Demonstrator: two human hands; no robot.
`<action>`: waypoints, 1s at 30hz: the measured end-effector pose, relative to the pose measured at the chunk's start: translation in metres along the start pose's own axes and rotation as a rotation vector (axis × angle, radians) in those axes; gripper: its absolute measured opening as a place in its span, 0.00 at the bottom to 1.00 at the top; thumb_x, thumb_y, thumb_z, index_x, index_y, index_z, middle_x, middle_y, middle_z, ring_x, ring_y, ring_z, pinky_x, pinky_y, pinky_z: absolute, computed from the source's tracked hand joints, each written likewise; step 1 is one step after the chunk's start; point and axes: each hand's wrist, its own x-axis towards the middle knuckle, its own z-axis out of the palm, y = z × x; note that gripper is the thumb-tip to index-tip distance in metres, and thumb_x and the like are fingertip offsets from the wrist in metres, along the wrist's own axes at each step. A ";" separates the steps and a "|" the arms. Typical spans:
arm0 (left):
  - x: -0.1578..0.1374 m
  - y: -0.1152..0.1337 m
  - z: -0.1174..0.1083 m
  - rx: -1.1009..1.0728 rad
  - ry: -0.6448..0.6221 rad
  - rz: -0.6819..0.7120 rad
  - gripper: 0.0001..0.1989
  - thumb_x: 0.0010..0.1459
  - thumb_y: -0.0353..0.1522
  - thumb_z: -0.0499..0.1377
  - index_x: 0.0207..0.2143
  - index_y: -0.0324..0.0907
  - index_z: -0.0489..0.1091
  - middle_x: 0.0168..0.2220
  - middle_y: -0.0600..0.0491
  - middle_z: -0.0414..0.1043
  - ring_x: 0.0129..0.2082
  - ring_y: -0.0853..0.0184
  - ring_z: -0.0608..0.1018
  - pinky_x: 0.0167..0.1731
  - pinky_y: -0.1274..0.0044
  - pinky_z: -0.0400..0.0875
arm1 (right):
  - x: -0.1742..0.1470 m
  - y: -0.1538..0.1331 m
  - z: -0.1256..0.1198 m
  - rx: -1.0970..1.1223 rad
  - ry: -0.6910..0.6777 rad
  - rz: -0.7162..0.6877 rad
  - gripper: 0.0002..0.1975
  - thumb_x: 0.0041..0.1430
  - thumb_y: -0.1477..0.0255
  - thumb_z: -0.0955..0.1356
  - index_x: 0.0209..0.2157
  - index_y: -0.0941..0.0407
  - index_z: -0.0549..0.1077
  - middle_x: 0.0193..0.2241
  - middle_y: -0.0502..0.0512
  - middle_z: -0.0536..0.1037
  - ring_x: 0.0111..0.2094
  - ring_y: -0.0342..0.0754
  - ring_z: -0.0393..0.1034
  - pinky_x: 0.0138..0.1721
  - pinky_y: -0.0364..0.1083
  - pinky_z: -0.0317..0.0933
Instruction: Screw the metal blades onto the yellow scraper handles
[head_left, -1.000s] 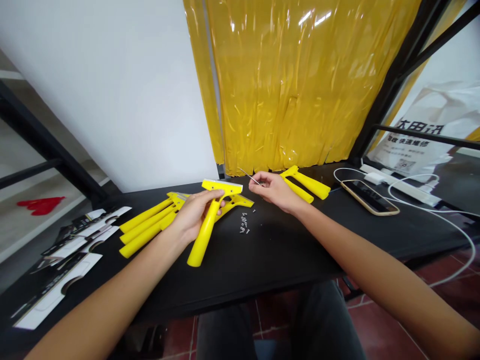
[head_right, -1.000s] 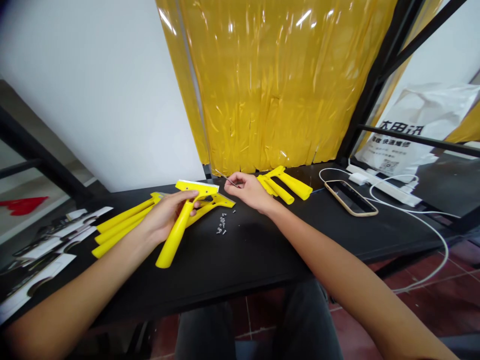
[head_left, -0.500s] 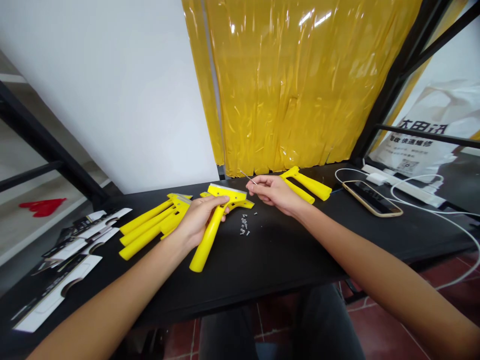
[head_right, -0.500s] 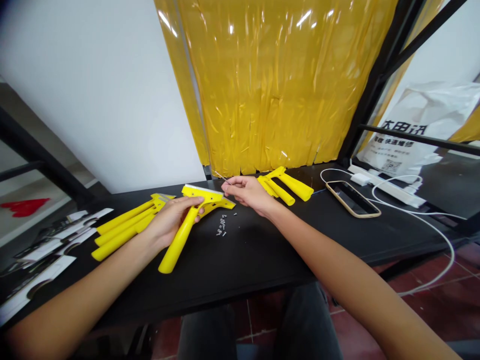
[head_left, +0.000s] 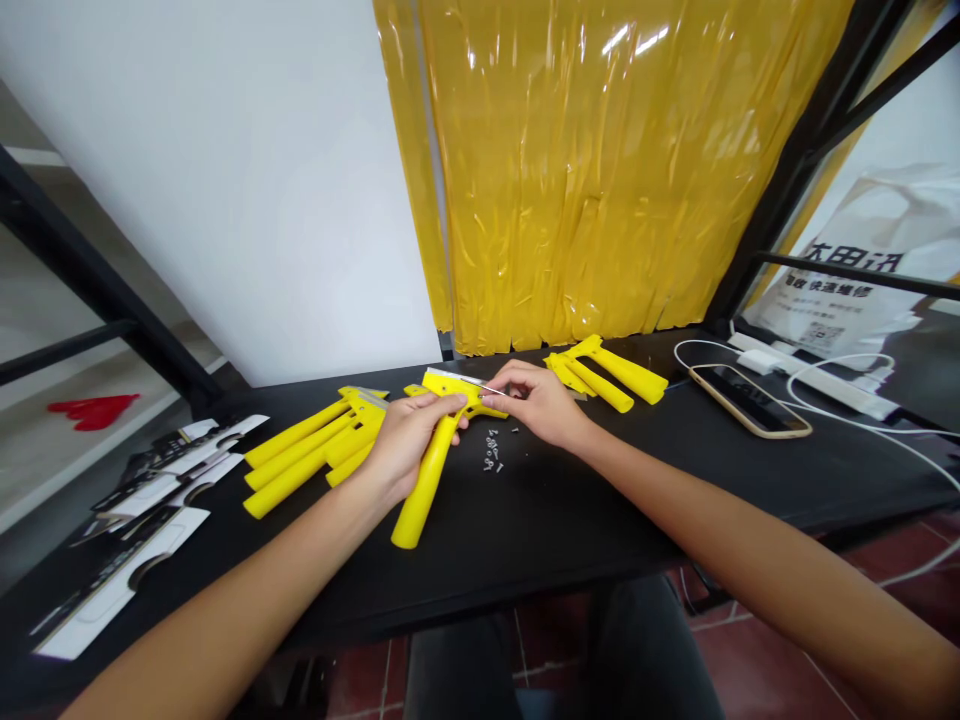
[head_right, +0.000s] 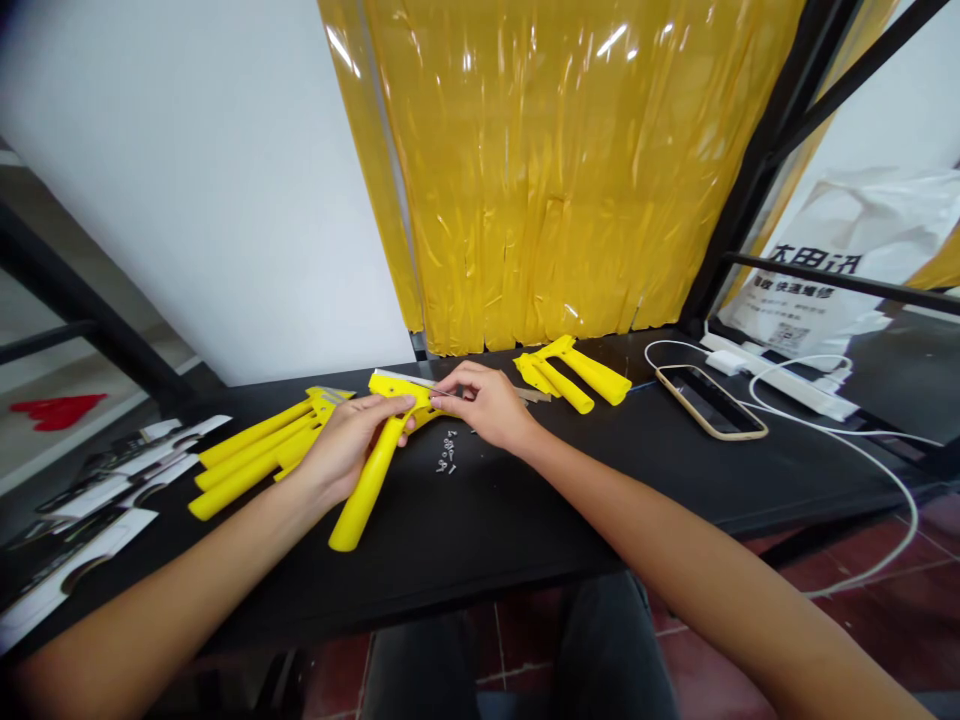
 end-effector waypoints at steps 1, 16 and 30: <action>0.000 0.000 0.000 0.008 0.005 0.001 0.11 0.47 0.33 0.71 0.29 0.33 0.78 0.24 0.49 0.75 0.21 0.72 0.73 0.21 0.82 0.68 | 0.000 0.001 0.000 -0.015 -0.002 -0.004 0.12 0.57 0.60 0.74 0.34 0.55 0.80 0.32 0.52 0.75 0.26 0.42 0.60 0.28 0.45 0.54; -0.003 -0.003 0.004 0.077 0.039 0.047 0.10 0.48 0.34 0.70 0.28 0.34 0.79 0.24 0.48 0.76 0.24 0.70 0.74 0.24 0.81 0.70 | -0.003 -0.005 0.006 0.011 -0.040 0.117 0.13 0.57 0.59 0.73 0.30 0.55 0.74 0.31 0.50 0.72 0.29 0.43 0.61 0.30 0.44 0.54; 0.005 -0.006 -0.005 0.173 -0.078 -0.043 0.09 0.48 0.33 0.71 0.26 0.34 0.79 0.25 0.46 0.77 0.23 0.70 0.75 0.24 0.80 0.72 | 0.000 -0.009 -0.001 0.206 -0.134 0.597 0.18 0.41 0.63 0.80 0.28 0.56 0.73 0.19 0.43 0.65 0.21 0.38 0.53 0.23 0.42 0.44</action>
